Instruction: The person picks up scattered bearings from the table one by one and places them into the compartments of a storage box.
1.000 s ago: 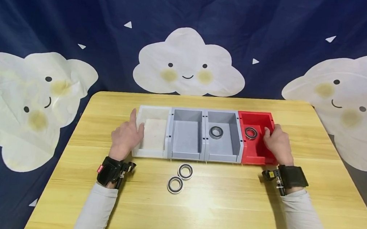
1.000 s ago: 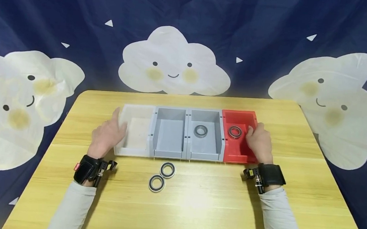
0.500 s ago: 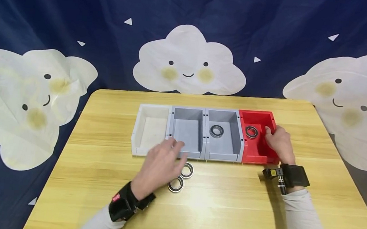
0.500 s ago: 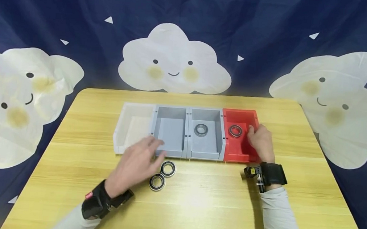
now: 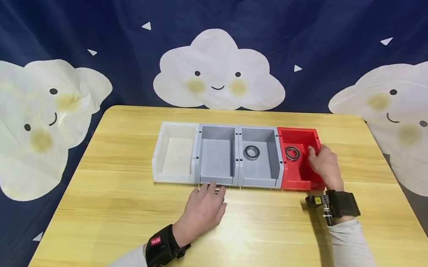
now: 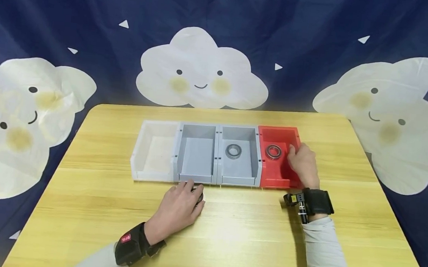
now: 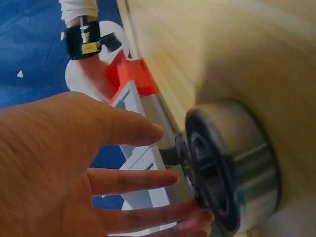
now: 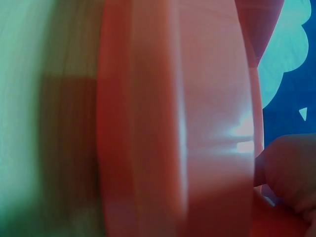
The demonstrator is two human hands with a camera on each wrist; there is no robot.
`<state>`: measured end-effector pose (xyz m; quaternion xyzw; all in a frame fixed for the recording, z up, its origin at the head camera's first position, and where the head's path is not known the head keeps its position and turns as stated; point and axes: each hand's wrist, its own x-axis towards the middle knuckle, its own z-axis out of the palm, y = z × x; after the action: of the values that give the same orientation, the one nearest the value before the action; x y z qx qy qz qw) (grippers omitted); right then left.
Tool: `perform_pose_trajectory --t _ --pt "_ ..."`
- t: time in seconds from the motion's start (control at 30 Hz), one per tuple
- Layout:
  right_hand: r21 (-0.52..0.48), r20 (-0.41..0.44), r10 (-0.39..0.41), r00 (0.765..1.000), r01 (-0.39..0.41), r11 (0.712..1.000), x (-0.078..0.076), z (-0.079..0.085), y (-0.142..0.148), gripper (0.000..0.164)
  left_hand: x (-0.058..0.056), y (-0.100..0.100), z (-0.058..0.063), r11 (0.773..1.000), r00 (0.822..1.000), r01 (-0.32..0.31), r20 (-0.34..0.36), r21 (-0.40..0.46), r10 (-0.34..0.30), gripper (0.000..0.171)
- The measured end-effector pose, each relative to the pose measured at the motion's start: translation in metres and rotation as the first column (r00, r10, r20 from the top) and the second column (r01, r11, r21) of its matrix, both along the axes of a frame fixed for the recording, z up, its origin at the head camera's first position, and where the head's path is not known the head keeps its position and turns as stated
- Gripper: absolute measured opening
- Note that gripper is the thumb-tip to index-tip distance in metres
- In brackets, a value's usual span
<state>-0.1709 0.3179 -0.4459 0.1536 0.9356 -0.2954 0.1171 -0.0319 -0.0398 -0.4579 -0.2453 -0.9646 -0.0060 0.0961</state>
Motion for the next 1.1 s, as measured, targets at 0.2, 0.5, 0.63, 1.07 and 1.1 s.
perform_pose_trajectory --t 0.2,0.5,0.63,1.07,1.1 --pt "-0.002 -0.005 0.006 1.0 -0.006 1.0 0.0 0.001 0.001 0.053 0.003 0.001 -0.006 0.999 0.999 0.008 -0.046 -0.054 -0.01 0.038" --pt "-0.014 0.015 -0.003 1.0 0.003 1.0 -0.002 0.0 0.001 0.054 0.005 0.003 -0.013 0.995 0.999 0.015 -0.048 -0.102 -0.02 0.038" --pt "-0.015 0.009 -0.002 1.0 0.002 1.0 -0.001 -0.001 0.001 0.054 0.005 0.003 -0.016 0.994 0.997 0.023 -0.074 -0.104 -0.031 0.036" --pt "-0.005 -0.004 0.007 1.0 -0.007 1.0 -0.001 -0.002 0.002 0.054 0.005 0.001 -0.017 0.993 0.991 0.071 -0.109 -0.09 -0.08 0.036" --pt "-0.007 -0.002 0.007 1.0 -0.007 1.0 -0.001 -0.002 0.002 0.055 0.005 0.001 -0.018 0.993 0.99 0.074 -0.111 -0.087 -0.084 0.035"
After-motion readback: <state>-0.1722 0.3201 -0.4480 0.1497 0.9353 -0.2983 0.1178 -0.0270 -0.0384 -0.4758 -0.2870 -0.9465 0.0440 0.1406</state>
